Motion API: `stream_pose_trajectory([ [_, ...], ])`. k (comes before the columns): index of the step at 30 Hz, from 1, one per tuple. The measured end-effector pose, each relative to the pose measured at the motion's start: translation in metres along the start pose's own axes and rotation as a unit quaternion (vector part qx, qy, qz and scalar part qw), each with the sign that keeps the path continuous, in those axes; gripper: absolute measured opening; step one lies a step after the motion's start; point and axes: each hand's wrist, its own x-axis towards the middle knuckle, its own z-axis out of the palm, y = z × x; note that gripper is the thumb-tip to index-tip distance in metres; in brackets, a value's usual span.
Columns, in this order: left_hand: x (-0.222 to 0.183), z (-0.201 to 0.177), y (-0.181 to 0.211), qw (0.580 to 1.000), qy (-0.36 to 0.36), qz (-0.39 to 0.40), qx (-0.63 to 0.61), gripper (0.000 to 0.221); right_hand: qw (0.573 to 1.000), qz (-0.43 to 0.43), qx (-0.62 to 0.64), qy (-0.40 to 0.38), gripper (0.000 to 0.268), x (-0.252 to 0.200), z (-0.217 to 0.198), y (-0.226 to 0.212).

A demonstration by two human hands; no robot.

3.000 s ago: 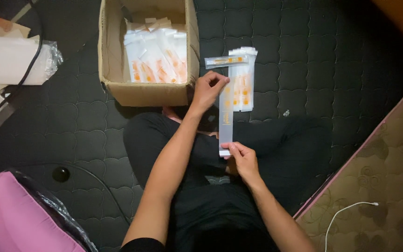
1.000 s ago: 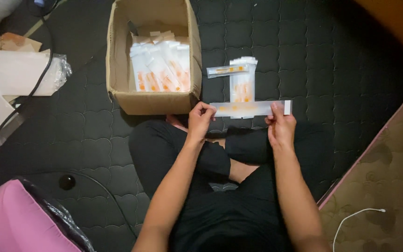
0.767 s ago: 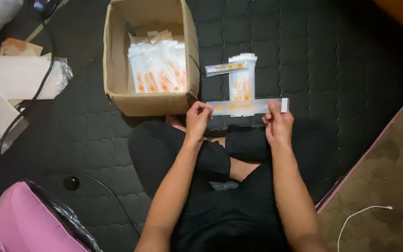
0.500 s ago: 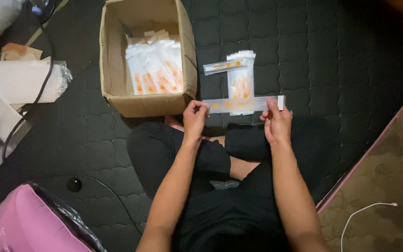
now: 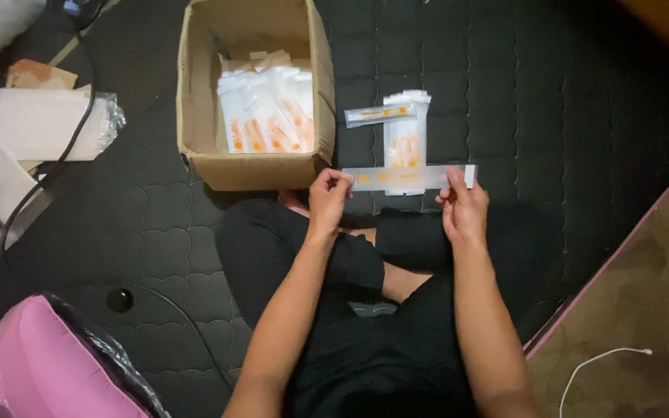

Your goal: The person removes strips of test packets from a cardboard box and separates them by hand. They then place the individual packets onto a mattress.

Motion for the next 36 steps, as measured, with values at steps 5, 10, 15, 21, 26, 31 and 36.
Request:
stream_pose_trajectory([
  [5, 0.012, 0.005, -0.039, 0.995, -0.064, -0.003, 0.076, 0.012, 1.0, -0.002, 0.017, -0.004, 0.005, 0.004, 0.021, -0.02],
  [10, -0.023, 0.019, -0.04, 0.952, -0.197, 0.127, 0.197, 0.014, 0.996, -0.017, 0.085, -0.038, 0.007, 0.005, 0.054, -0.045],
  [15, -0.047, 0.014, 0.007, 0.888, -0.344, 0.211, 0.22, 0.026, 0.988, -0.046, -0.102, -0.11, 0.009, 0.006, 0.075, -0.021],
  [21, -0.009, 0.02, 0.018, 0.973, -0.166, 0.161, 0.0, 0.036, 0.92, -0.053, -0.325, -0.212, 0.01, -0.034, 0.084, -0.015],
  [26, 0.002, 0.03, 0.049, 0.97, -0.15, 0.187, 0.033, 0.017, 0.915, -0.078, -0.349, -0.187, 0.009, -0.056, 0.09, -0.008],
  [31, 0.036, 0.034, 0.066, 0.965, -0.135, 0.213, 0.078, 0.019, 0.927, -0.021, -0.361, -0.104, 0.013, -0.08, 0.085, 0.008],
  [36, 0.051, 0.031, 0.071, 0.967, -0.176, 0.182, 0.014, 0.017, 0.925, 0.001, -0.344, -0.16, 0.023, -0.121, 0.068, 0.022],
])
